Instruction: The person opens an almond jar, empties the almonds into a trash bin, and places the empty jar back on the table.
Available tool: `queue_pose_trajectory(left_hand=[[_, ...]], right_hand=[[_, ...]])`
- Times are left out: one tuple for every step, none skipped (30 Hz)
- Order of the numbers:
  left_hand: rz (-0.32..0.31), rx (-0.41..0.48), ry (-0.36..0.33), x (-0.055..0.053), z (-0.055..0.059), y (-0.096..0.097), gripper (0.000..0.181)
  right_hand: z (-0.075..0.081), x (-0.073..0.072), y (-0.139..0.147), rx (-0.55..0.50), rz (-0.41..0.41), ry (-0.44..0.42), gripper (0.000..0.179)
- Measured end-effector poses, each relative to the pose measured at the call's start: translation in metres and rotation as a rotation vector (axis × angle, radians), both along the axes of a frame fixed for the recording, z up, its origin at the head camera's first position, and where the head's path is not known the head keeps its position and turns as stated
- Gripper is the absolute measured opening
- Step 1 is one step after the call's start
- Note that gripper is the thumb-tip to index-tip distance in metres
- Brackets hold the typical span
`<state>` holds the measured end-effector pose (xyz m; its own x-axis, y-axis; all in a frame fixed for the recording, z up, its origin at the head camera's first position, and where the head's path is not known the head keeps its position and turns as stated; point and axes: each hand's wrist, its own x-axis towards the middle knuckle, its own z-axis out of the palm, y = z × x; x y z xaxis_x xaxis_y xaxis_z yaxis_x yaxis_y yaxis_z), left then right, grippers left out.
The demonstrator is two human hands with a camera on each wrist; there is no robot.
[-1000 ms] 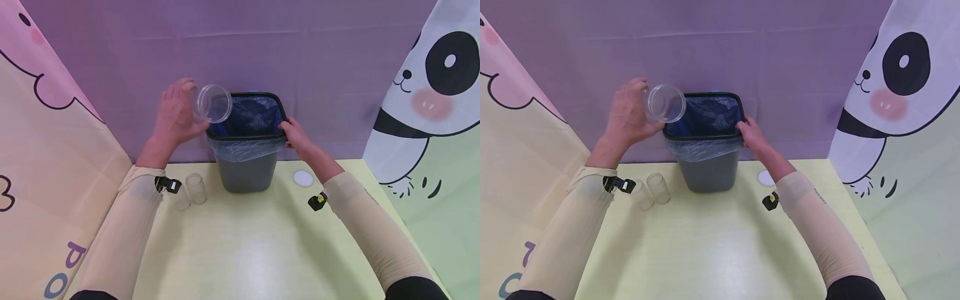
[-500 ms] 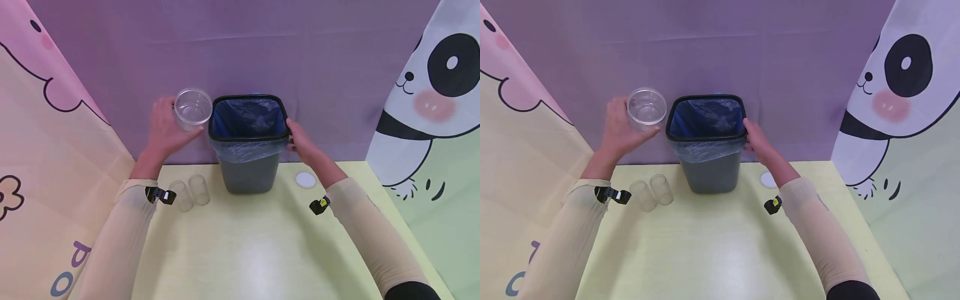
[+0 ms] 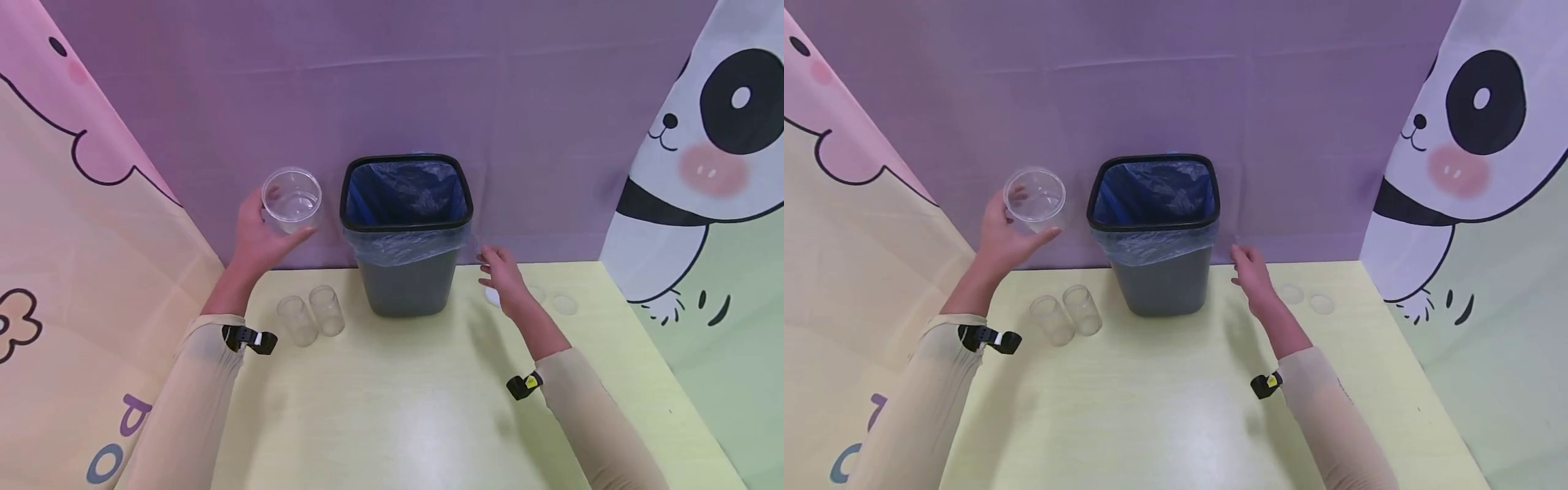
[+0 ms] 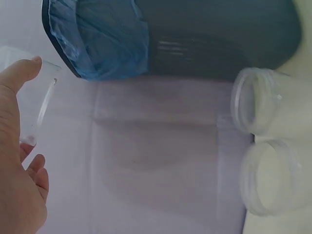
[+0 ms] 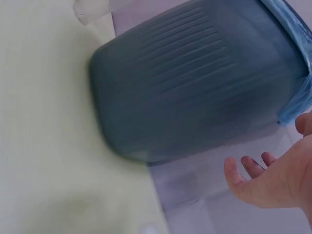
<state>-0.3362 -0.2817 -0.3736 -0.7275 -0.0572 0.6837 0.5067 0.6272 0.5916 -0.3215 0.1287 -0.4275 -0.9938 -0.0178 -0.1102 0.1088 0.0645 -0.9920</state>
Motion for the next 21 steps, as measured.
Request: queue_pose_trajectory(left_hand=[[-0.005, 0.016, -0.016, 0.001, -0.003, -0.003, 0.082], [-0.008, 0.026, -0.031, 0.003, -0.006, -0.006, 0.082], [-0.005, 0.035, -0.049, 0.005, -0.01, -0.009, 0.082], [-0.006, 0.039, -0.066, 0.006, -0.013, -0.012, 0.082], [-0.001, 0.04, -0.081, 0.007, -0.017, -0.015, 0.081], [0.004, 0.044, -0.094, 0.009, -0.021, -0.017, 0.081], [0.006, 0.046, -0.105, 0.011, -0.025, -0.021, 0.081], [0.009, 0.046, -0.118, 0.012, -0.029, -0.024, 0.08], [0.014, 0.047, -0.129, 0.014, -0.033, -0.028, 0.08], [0.02, 0.042, -0.144, 0.017, -0.038, -0.032, 0.081], [0.028, 0.042, -0.154, 0.019, -0.043, -0.036, 0.081], [0.028, 0.047, -0.162, 0.022, -0.047, -0.04, 0.081], [0.03, 0.052, -0.172, 0.024, -0.052, -0.044, 0.081], [0.036, 0.051, -0.183, 0.026, -0.057, -0.048, 0.081], [0.039, 0.05, -0.193, 0.028, -0.063, -0.052, 0.081], [0.042, 0.053, -0.201, 0.03, -0.068, -0.056, 0.081], [0.045, 0.058, -0.209, 0.032, -0.074, -0.059, 0.081], [0.049, 0.062, -0.226, 0.034, -0.079, -0.063, 0.082], [0.055, 0.06, -0.242, 0.035, -0.085, -0.066, 0.083], [0.065, 0.057, -0.256, 0.037, -0.091, -0.07, 0.083], [0.071, 0.06, -0.269, 0.039, -0.096, -0.073, 0.084]], right_hand=[[-0.007, 0.003, 0.002, -0.002, -0.005, -0.005, 0.053], [-0.014, 0.007, 0.004, -0.004, -0.005, -0.012, 0.052], [-0.021, 0.011, 0.007, -0.006, -0.008, -0.017, 0.051], [-0.028, 0.015, 0.009, -0.006, -0.012, -0.024, 0.051], [-0.034, 0.019, 0.012, -0.005, -0.014, -0.029, 0.05], [-0.041, 0.023, 0.015, -0.001, -0.017, -0.03, 0.049], [-0.047, 0.026, 0.017, 0.003, -0.02, -0.026, 0.048], [-0.052, 0.029, 0.019, 0.012, -0.027, -0.021, 0.046], [-0.056, 0.032, 0.021, 0.028, -0.037, -0.014, 0.045], [-0.06, 0.035, 0.022, 0.048, -0.041, -0.007, 0.043], [-0.062, 0.038, 0.024, 0.062, -0.044, 0.0, 0.041], [-0.065, 0.04, 0.025, 0.084, -0.045, 0.007, 0.039], [-0.067, 0.042, 0.027, 0.099, -0.044, 0.013, 0.038], [-0.068, 0.044, 0.028, 0.114, -0.044, 0.015, 0.037], [-0.069, 0.046, 0.029, 0.123, -0.041, 0.014, 0.036], [-0.07, 0.049, 0.03, 0.131, -0.034, 0.014, 0.035], [-0.072, 0.05, 0.032, 0.134, -0.029, 0.013, 0.035], [-0.073, 0.052, 0.033, 0.133, -0.021, 0.013, 0.035], [-0.075, 0.054, 0.035, 0.13, -0.013, 0.009, 0.035], [-0.077, 0.056, 0.037, 0.129, -0.002, 0.009, 0.035], [-0.078, 0.058, 0.038, 0.129, 0.006, 0.008, 0.035]])
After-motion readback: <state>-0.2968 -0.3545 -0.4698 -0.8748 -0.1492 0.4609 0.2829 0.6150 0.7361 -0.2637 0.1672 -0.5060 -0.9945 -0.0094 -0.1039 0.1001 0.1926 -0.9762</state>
